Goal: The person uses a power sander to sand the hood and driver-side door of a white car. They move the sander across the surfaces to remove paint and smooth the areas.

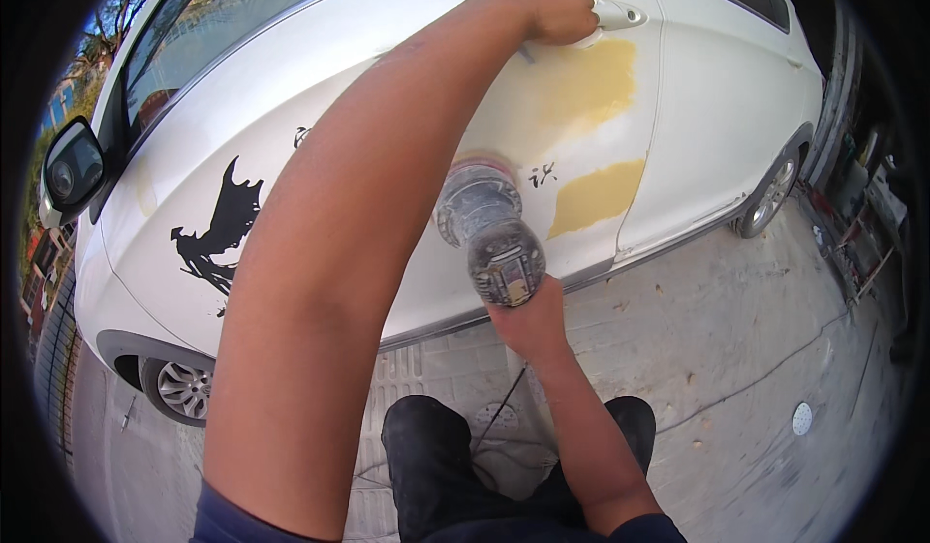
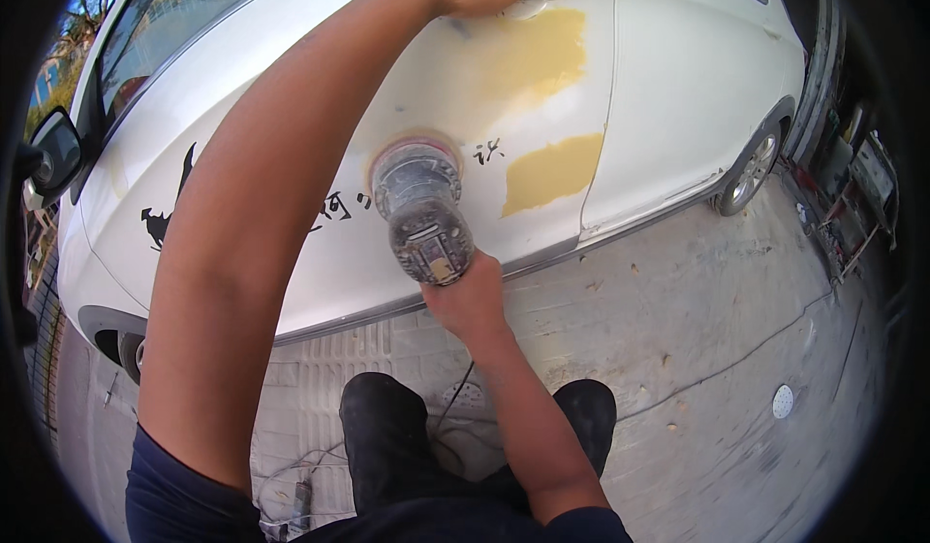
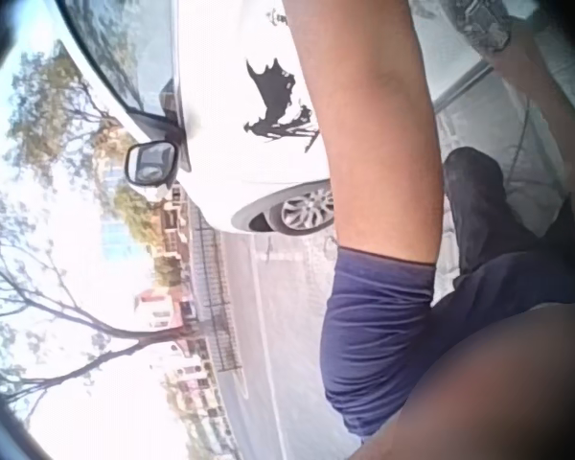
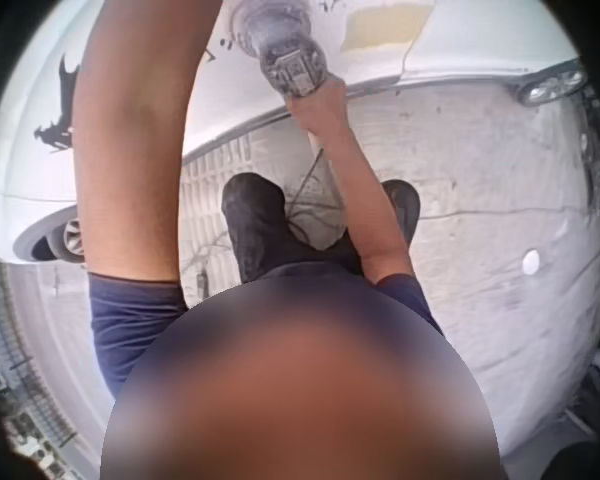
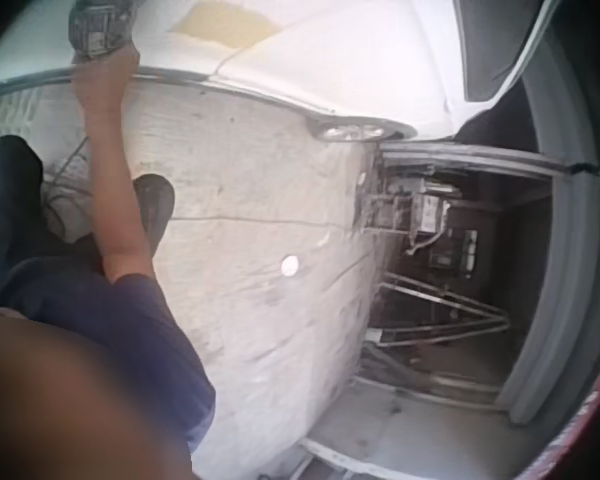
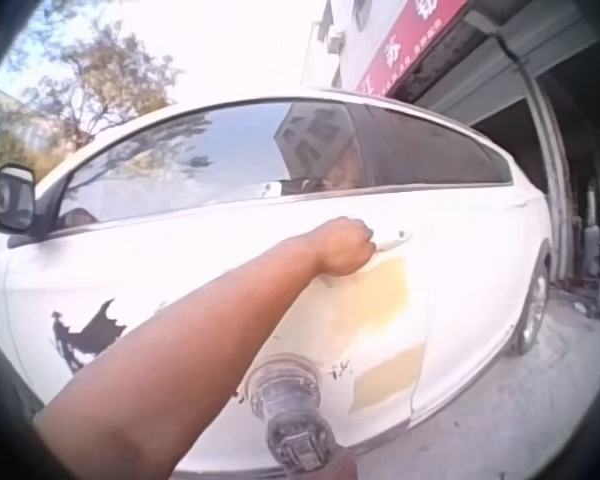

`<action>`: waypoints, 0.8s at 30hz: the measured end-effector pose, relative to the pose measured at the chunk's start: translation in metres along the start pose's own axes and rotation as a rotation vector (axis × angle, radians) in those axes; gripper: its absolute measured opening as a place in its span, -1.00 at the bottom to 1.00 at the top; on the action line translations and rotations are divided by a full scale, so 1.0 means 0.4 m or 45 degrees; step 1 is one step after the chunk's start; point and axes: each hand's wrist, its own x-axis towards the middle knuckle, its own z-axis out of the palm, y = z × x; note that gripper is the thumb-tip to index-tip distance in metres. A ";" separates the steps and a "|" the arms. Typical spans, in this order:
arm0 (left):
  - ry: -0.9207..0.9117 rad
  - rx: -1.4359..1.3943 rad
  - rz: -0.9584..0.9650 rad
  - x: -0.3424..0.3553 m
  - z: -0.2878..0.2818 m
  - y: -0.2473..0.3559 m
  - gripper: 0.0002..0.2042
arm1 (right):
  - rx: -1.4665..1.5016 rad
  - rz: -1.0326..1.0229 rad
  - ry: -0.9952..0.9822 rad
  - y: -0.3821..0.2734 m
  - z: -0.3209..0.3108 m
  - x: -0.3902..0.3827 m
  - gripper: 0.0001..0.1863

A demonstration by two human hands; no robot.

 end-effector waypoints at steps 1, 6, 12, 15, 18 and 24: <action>-0.009 -0.007 -0.006 -0.003 -0.001 -0.001 -0.58 | -0.075 -0.005 -0.057 -0.012 0.027 -0.011 -0.54; 0.008 0.066 0.021 -0.015 0.004 -0.003 -0.56 | -0.312 -0.186 -0.153 -0.042 0.074 -0.014 -0.52; 0.054 0.152 0.043 -0.021 0.013 -0.001 -0.58 | 0.021 -0.121 0.225 0.017 -0.105 0.072 -0.74; 0.078 0.137 0.048 -0.019 0.018 0.005 -0.60 | 0.512 0.381 0.208 0.040 -0.230 0.139 -0.86; 0.062 0.133 0.021 -0.022 0.015 0.012 -0.60 | 0.814 0.415 0.325 0.053 -0.285 0.173 -0.90; 0.126 0.132 0.063 -0.045 0.012 0.014 -0.60 | 0.593 0.324 0.200 0.094 -0.171 0.077 -0.79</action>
